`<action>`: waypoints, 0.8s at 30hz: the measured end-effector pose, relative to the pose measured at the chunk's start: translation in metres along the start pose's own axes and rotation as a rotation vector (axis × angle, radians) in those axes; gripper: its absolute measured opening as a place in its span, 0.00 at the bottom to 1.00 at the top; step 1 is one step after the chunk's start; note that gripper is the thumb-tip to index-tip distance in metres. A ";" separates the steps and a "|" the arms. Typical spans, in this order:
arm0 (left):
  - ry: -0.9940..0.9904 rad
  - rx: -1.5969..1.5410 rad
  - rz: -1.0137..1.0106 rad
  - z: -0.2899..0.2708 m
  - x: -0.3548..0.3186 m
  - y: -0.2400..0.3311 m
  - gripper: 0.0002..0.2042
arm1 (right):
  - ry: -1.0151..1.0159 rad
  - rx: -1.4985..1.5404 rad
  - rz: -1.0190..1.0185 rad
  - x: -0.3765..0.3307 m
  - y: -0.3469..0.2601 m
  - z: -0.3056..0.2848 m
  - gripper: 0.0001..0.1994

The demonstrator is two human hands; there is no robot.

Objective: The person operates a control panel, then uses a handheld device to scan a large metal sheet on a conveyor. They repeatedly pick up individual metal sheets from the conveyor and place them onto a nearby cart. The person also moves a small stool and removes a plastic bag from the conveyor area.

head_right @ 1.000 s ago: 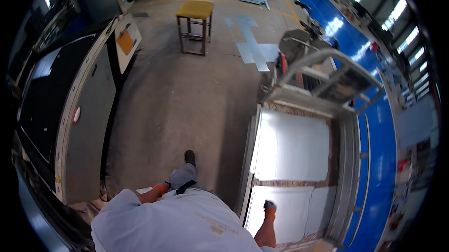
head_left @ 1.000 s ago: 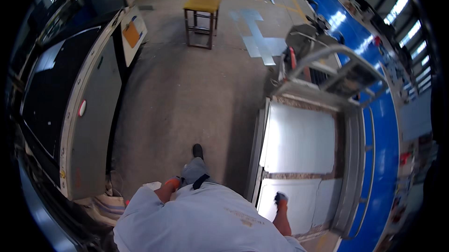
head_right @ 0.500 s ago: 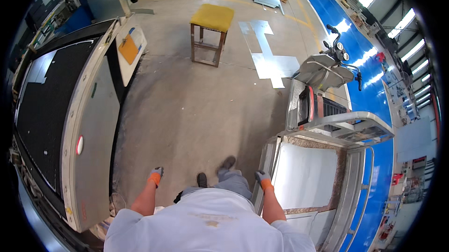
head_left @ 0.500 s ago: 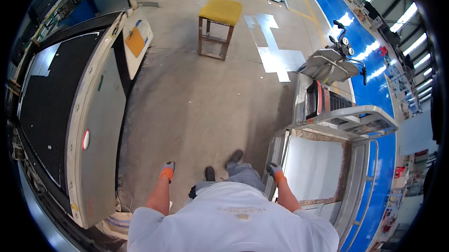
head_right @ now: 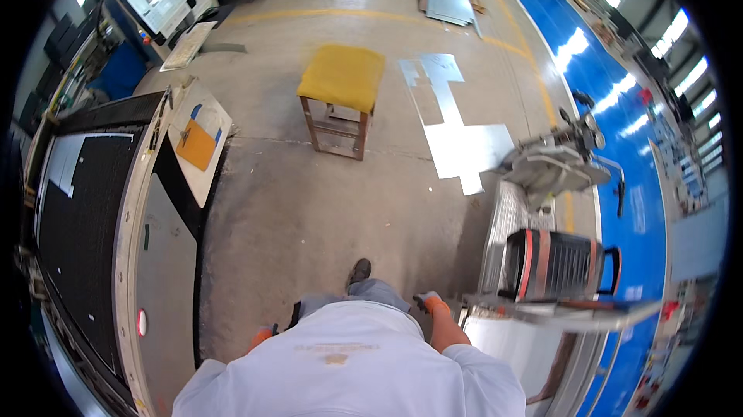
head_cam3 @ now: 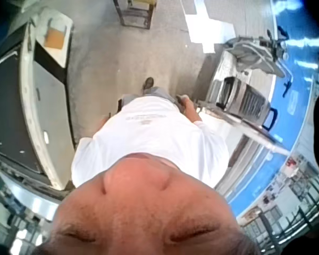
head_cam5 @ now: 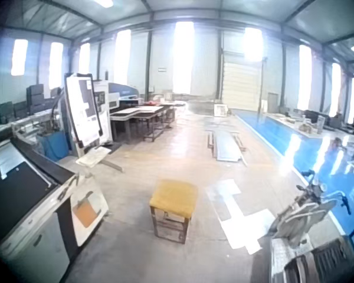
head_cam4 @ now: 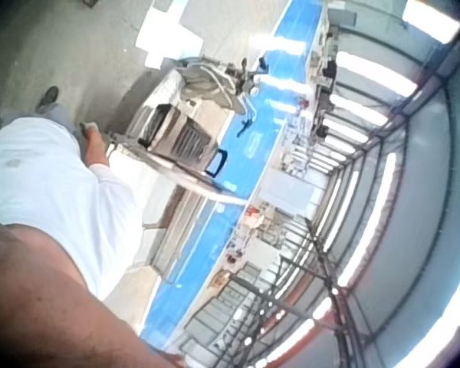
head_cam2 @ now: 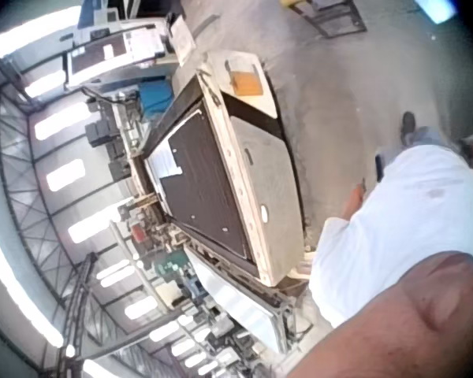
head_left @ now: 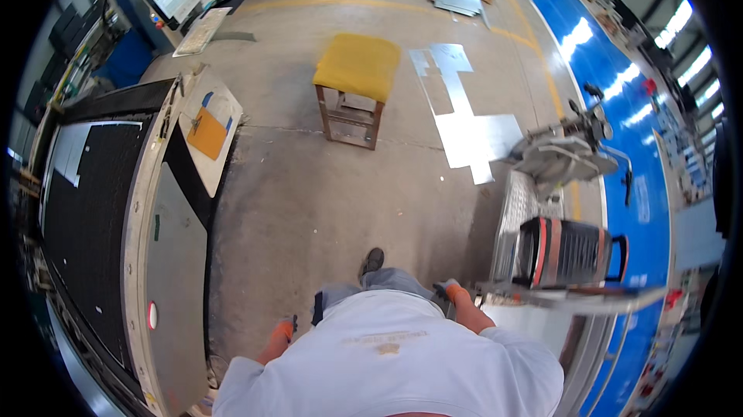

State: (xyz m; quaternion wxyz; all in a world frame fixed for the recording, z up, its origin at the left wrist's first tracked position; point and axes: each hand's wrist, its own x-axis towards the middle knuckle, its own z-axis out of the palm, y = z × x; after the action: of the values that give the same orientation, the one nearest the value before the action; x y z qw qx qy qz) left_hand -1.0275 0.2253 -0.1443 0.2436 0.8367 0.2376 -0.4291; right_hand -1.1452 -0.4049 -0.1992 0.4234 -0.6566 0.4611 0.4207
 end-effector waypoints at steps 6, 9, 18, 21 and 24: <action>-0.007 0.102 0.212 -0.013 0.112 0.216 0.22 | 0.245 0.119 -0.463 0.040 -0.248 -0.184 0.15; 0.098 0.048 0.349 -0.020 0.152 0.356 0.24 | 0.218 0.276 -0.565 0.064 -0.355 -0.260 0.15; 0.362 -0.075 0.412 -0.111 0.304 0.801 0.25 | 0.079 0.393 -0.111 0.157 -0.442 -0.425 0.13; 0.328 0.010 0.523 -0.171 0.296 0.965 0.25 | 0.237 0.416 -0.313 0.175 -0.403 -0.457 0.14; 0.291 0.039 0.403 -0.200 0.341 1.070 0.26 | 0.114 0.696 0.097 0.191 -0.410 -0.534 0.13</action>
State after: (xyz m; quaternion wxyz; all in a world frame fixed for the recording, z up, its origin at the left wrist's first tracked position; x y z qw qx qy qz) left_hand -0.0807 -0.4103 -0.1080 0.2711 0.9248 0.0900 -0.2513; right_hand -0.6222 -0.8682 -0.1567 0.5747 -0.4727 0.6305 0.2207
